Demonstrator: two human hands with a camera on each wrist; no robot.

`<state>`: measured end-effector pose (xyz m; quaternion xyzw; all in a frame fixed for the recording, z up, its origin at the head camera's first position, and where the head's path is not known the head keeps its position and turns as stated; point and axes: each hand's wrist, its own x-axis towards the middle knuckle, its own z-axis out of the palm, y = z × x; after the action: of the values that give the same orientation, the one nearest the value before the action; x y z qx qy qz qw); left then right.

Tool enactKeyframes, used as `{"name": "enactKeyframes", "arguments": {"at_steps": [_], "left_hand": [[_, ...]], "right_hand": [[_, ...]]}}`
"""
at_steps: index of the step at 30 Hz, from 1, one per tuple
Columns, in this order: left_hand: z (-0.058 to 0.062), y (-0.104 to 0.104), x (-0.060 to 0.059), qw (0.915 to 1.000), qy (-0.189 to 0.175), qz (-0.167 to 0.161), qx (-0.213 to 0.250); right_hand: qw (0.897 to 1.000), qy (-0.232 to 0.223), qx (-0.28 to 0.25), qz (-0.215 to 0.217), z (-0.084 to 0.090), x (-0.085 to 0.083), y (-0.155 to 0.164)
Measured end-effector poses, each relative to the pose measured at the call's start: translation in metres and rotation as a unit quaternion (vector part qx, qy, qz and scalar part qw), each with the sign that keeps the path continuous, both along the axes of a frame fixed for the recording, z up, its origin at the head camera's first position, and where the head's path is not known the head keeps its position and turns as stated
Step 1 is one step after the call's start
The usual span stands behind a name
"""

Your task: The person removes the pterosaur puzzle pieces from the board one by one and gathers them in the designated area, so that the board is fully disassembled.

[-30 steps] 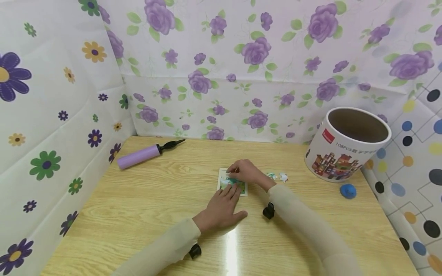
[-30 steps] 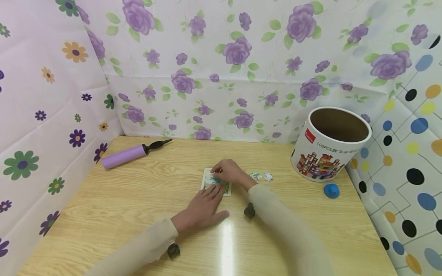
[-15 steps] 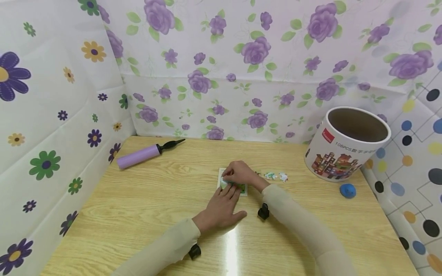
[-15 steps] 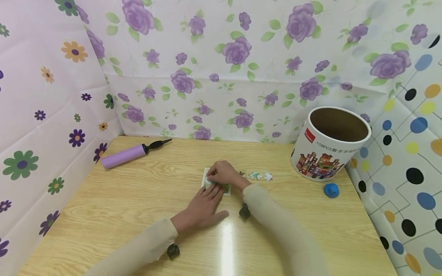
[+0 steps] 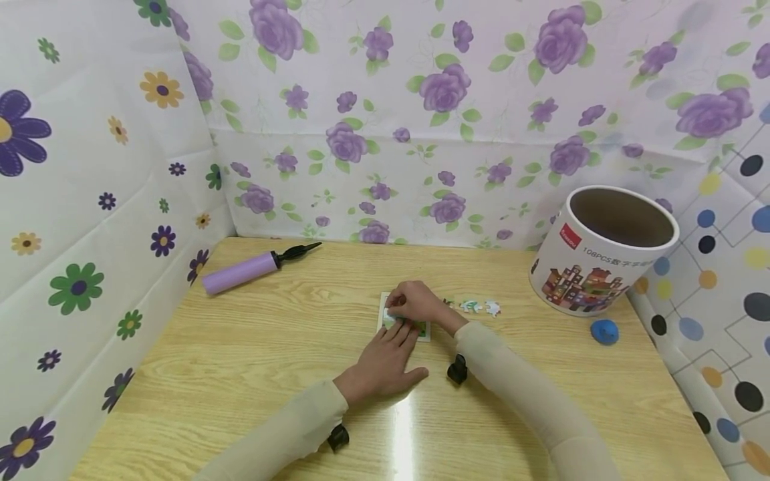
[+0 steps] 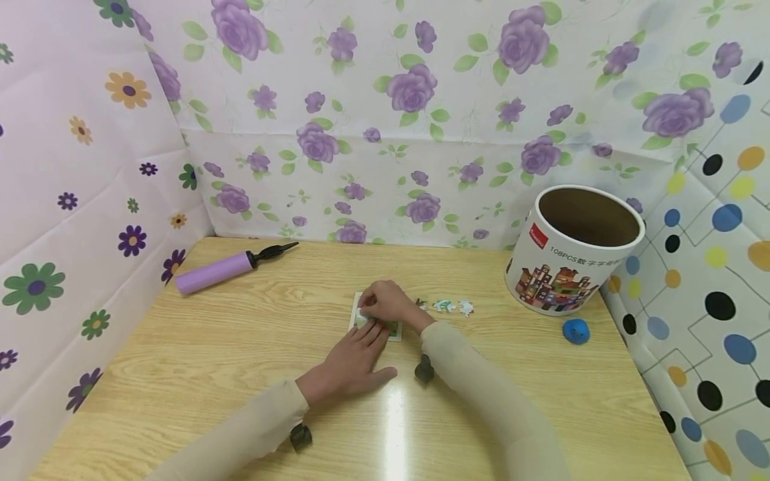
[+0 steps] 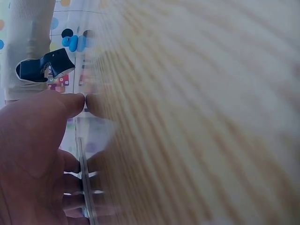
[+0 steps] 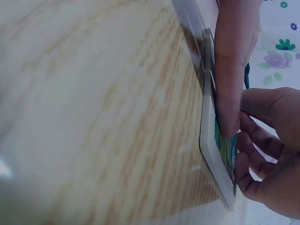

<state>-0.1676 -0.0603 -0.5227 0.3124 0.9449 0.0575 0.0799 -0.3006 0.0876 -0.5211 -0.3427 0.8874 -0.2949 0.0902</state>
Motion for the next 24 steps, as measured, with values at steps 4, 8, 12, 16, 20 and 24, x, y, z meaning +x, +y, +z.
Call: {"name": "enactKeyframes", "arguments": {"at_steps": [4, 8, 12, 16, 20, 24], "left_hand": [[0.0003, 0.0005, 0.0009, 1.0, 0.007, 0.001, 0.004], [-0.0018, 0.0006, 0.0007, 0.9999, 0.009, 0.004, 0.005], [-0.002, 0.0008, -0.0003, 1.0, 0.006, 0.005, 0.005], [0.0005, 0.0008, -0.0011, 1.0, 0.004, 0.002, -0.001], [0.002, 0.0007, -0.0014, 1.0, 0.001, 0.001, -0.005], [0.0021, 0.0003, -0.0013, 1.0, 0.0, 0.002, -0.006]], "right_hand": [[1.0, -0.003, -0.005, 0.0, 0.001, 0.0005, -0.0003], [1.0, -0.012, -0.01, 0.001, 0.0027, 0.0011, -0.0001], [1.0, -0.019, -0.016, 0.001, 0.004, 0.0017, -0.0002], [1.0, -0.021, -0.013, -0.002, 0.0056, 0.0022, -0.0009], [1.0, -0.026, -0.015, -0.007, 0.0077, 0.0034, -0.0009], [0.999, -0.032, -0.028, -0.005, 0.0091, 0.0045, -0.0002]]}}
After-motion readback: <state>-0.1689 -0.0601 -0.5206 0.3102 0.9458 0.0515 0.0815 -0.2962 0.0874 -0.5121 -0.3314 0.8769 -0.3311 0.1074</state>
